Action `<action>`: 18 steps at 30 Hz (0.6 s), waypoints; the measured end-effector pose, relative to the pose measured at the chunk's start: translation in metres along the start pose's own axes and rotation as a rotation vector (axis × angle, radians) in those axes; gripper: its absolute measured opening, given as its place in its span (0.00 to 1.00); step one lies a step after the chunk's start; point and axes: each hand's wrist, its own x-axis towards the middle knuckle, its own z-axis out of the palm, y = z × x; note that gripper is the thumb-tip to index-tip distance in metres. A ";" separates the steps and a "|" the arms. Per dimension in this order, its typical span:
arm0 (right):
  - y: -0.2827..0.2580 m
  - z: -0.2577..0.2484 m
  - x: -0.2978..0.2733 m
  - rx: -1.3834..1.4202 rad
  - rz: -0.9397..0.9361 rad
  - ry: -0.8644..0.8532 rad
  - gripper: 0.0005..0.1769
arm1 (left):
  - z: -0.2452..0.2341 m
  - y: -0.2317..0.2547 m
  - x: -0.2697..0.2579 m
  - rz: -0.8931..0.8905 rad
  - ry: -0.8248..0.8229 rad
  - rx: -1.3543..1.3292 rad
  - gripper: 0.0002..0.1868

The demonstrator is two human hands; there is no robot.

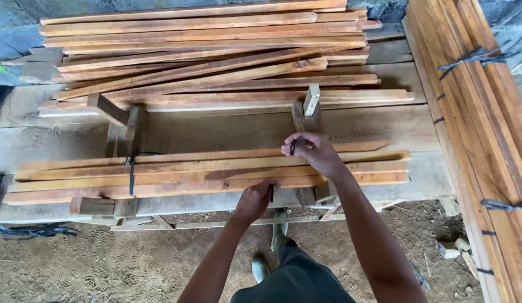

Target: Bundling thin wooden slats together using plastic straps at a workbench.

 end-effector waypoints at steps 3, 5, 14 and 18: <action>0.016 -0.023 0.043 0.054 0.045 -0.039 0.09 | -0.003 -0.015 0.024 -0.066 -0.066 0.049 0.13; 0.013 -0.032 0.066 0.062 0.049 -0.042 0.10 | -0.007 -0.014 0.044 -0.095 -0.060 0.060 0.11; 0.073 -0.062 0.112 -0.064 0.071 0.032 0.14 | 0.023 -0.049 0.105 -0.279 0.090 -0.171 0.08; 0.106 -0.059 0.109 0.018 0.149 0.087 0.22 | 0.046 -0.090 0.132 -0.663 0.040 -0.276 0.31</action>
